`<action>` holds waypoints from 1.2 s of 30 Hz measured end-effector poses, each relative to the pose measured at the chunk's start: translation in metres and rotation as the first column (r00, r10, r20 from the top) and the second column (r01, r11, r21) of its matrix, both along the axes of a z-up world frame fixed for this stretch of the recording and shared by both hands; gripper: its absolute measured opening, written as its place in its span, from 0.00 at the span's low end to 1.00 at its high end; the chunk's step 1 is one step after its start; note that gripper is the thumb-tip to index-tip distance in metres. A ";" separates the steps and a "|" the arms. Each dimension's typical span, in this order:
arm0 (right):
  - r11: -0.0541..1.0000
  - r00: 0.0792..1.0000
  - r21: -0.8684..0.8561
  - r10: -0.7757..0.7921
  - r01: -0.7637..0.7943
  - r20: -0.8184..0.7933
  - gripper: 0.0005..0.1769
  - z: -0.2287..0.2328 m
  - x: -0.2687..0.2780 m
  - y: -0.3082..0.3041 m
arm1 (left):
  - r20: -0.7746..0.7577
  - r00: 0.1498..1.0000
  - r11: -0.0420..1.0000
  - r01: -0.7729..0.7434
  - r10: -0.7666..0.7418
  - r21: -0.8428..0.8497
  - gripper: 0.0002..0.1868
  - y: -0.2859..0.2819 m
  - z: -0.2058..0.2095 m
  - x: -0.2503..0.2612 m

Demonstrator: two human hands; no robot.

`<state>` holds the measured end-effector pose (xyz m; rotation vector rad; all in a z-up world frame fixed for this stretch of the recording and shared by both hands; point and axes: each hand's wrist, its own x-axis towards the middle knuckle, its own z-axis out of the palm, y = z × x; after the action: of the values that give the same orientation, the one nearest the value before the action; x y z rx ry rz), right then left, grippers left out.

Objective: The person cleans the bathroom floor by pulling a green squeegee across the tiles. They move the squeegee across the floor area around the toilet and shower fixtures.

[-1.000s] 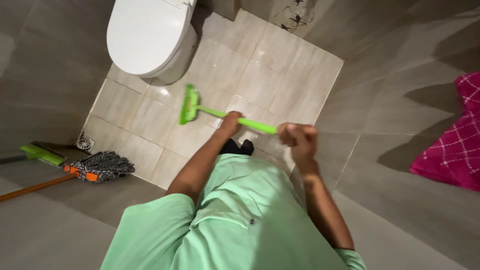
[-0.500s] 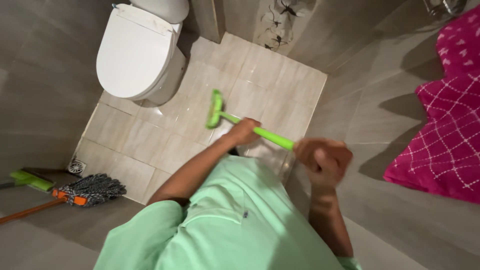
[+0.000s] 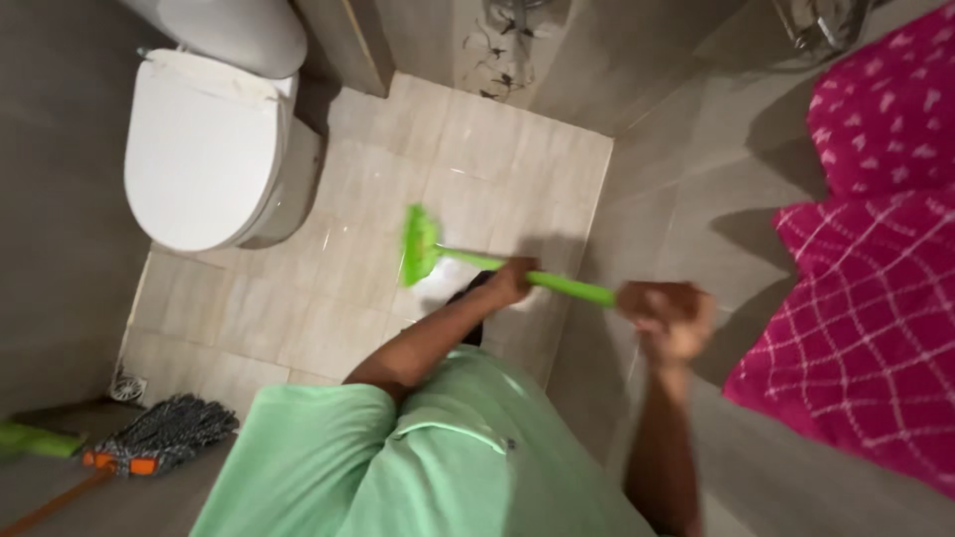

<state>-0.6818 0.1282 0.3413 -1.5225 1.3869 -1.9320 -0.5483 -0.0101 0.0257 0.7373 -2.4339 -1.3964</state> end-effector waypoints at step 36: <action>0.972 0.918 -0.059 0.235 -0.228 0.319 0.21 0.112 -0.053 -0.093 | 0.046 0.992 0.992 0.116 -0.118 0.045 0.08 -0.108 0.141 -0.035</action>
<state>-0.7346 0.0348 0.4532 -1.2408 1.0017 -1.9436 -0.5832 -0.1181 0.1668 0.6550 -2.5294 -1.4933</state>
